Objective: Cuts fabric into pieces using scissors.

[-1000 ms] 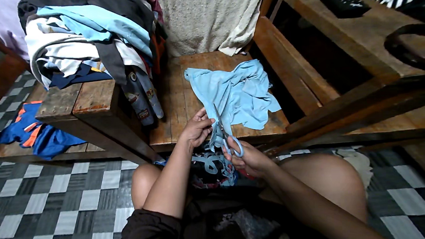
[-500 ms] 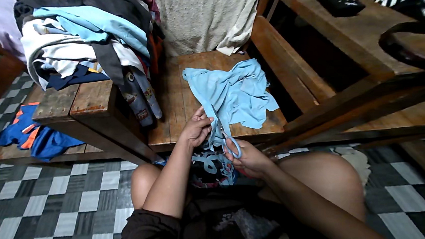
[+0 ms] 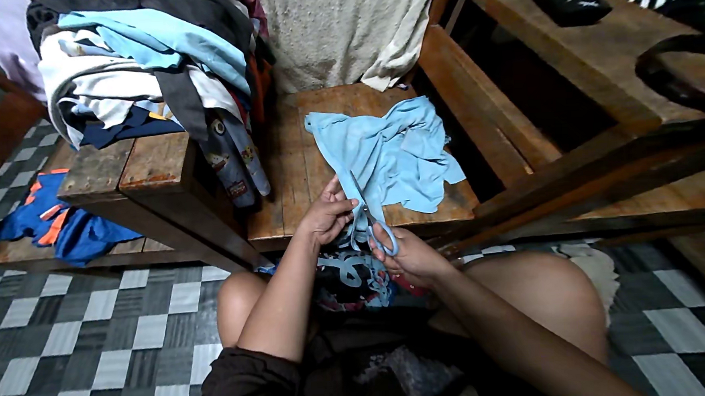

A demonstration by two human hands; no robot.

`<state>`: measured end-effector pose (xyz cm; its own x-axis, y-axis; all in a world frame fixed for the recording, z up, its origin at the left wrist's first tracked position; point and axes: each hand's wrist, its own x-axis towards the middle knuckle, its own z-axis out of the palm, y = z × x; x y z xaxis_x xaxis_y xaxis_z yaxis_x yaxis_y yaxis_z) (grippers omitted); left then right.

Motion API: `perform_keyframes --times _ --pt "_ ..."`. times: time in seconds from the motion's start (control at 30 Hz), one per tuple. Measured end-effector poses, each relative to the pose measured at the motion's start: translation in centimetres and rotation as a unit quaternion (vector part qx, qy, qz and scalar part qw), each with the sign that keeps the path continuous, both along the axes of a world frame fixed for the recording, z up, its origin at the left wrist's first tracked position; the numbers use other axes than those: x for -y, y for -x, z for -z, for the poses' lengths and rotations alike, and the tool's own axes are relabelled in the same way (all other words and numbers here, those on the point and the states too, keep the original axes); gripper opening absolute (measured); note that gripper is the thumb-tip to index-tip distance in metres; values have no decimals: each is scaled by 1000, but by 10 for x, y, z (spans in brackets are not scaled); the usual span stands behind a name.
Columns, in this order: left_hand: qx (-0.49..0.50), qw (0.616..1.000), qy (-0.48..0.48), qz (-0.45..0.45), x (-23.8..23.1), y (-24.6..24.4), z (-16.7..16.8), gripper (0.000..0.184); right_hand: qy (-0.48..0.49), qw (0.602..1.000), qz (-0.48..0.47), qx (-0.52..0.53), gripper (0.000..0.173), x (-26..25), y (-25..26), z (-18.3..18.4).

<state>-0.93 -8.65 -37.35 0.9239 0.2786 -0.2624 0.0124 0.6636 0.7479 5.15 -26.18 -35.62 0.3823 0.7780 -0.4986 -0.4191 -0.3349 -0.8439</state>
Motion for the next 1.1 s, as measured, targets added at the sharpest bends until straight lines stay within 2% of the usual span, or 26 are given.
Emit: perform_keyframes --times 0.3,0.57,0.9,1.1 --pt "-5 998 -41 39 -1 2 4 84 10 1000 -9 -22 37 -3 -5 0" --pt "-1 998 -35 45 -1 2 4 88 17 1000 3 -7 36 -4 -3 0" --pt "-11 995 -60 80 2 6 2 89 2 999 -1 -37 40 -7 -10 0" --pt "-11 996 -46 71 1 7 2 91 21 1000 -3 -8 37 -9 -11 -1"
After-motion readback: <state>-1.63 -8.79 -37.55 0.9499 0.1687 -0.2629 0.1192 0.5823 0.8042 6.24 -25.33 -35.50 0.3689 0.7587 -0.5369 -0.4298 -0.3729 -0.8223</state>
